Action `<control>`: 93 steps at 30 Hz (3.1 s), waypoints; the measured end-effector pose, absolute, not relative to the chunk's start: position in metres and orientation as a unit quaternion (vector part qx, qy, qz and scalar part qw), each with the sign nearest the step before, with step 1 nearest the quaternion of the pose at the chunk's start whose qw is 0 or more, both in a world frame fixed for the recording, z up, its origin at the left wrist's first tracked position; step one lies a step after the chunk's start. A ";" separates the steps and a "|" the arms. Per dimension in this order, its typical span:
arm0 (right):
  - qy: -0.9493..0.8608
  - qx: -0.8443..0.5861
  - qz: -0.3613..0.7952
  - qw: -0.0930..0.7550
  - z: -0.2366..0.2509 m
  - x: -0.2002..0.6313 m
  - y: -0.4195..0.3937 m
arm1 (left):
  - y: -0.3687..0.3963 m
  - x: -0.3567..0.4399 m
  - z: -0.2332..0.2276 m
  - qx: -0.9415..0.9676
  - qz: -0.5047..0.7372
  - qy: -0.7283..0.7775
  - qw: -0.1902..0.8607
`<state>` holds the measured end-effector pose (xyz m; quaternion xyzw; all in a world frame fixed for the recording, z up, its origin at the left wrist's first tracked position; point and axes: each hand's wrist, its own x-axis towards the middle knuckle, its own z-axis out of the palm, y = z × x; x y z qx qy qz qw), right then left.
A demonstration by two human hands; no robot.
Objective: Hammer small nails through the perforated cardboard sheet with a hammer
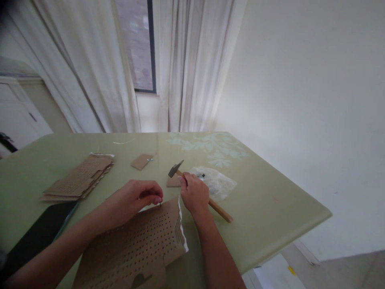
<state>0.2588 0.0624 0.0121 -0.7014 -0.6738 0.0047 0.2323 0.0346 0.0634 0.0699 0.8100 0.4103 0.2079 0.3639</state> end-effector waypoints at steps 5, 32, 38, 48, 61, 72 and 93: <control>-0.675 -0.701 0.004 0.229 0.012 0.258 0.062 | 0.063 0.037 0.069 0.812 0.209 0.409 0.360; -0.678 -0.700 0.003 0.224 0.009 0.257 0.063 | 0.063 0.038 0.065 0.822 0.228 0.395 0.342; -0.678 -0.701 0.003 0.222 0.008 0.257 0.064 | 0.063 0.037 0.066 0.822 0.228 0.394 0.343; -0.677 -0.702 0.006 0.221 0.007 0.257 0.062 | 0.060 0.036 0.065 0.822 0.228 0.390 0.347; -0.677 -0.692 0.017 0.248 0.009 0.259 0.064 | 0.063 0.039 0.063 0.820 0.215 0.392 0.358; -0.766 -0.597 0.001 0.237 0.110 0.274 -0.005 | 0.065 0.042 0.059 0.811 0.227 0.386 0.377; -0.748 -0.643 -0.095 0.132 0.124 0.250 -0.028 | 0.069 0.046 0.047 0.816 0.241 0.354 0.388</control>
